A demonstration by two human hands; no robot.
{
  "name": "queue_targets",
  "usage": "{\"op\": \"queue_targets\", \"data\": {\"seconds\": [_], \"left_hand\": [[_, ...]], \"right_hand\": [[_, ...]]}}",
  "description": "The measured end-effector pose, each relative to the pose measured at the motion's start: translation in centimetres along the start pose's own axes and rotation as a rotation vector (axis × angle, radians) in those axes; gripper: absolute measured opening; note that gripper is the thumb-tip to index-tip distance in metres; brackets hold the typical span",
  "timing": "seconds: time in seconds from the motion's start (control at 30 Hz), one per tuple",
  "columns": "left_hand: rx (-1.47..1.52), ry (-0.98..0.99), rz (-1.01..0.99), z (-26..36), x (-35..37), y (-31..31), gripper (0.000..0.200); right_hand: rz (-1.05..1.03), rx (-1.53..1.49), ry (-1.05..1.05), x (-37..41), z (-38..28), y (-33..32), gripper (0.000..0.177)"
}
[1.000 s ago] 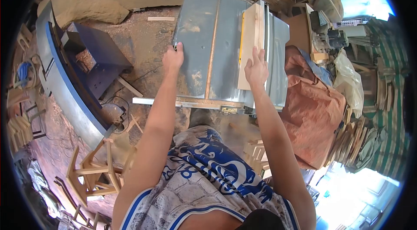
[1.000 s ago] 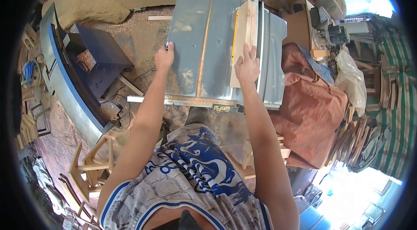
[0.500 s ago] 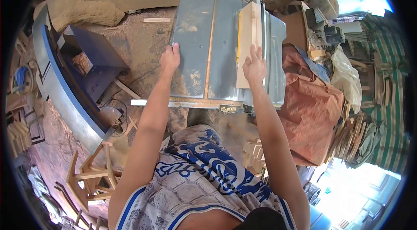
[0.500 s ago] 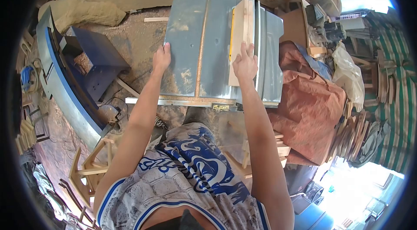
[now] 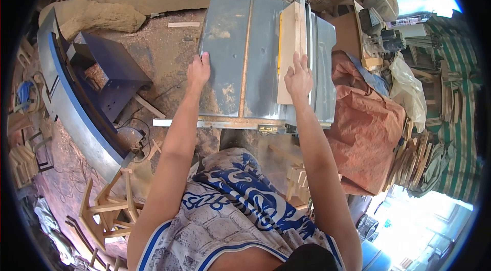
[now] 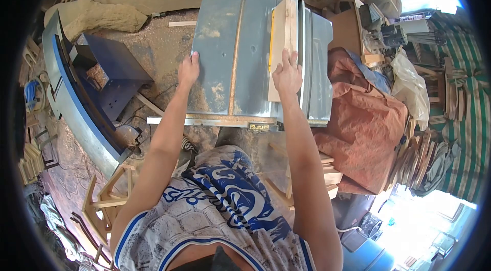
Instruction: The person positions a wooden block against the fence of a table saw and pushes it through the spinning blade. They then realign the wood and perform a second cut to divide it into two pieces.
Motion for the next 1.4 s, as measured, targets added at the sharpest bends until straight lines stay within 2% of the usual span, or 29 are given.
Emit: {"op": "queue_targets", "data": {"seconds": [0.93,1.0,1.13,1.2,1.4], "left_hand": [[-0.048,-0.024,0.006,1.1,0.6,-0.6,0.065],[-0.052,-0.021,0.011,1.1,0.4,-0.6,0.065],[-0.038,-0.005,0.013,1.0,0.5,-0.5,0.065],[-0.044,-0.003,0.01,0.9,0.5,-0.5,0.064],[-0.062,-0.001,0.012,1.1,0.5,-0.5,0.064]], "right_hand": [[0.078,0.008,-0.026,0.0,-0.1,-0.5,0.063],[-0.059,-0.047,0.065,-0.3,0.4,0.1,0.064],[-0.072,-0.04,0.062,-0.4,0.4,0.3,0.064],[0.069,0.04,-0.027,-0.4,-0.2,-0.4,0.062],[0.068,0.027,-0.024,-0.4,0.2,0.2,0.062]]}}
Point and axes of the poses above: each hand's wrist, its own x-axis away from the middle knuckle, its own y-axis out of the palm, z = x × y, the point moved 9 cm from there along -x, towards the middle knuckle, and after that the axes turned 12 degrees about -y, right-handed, at the moved point
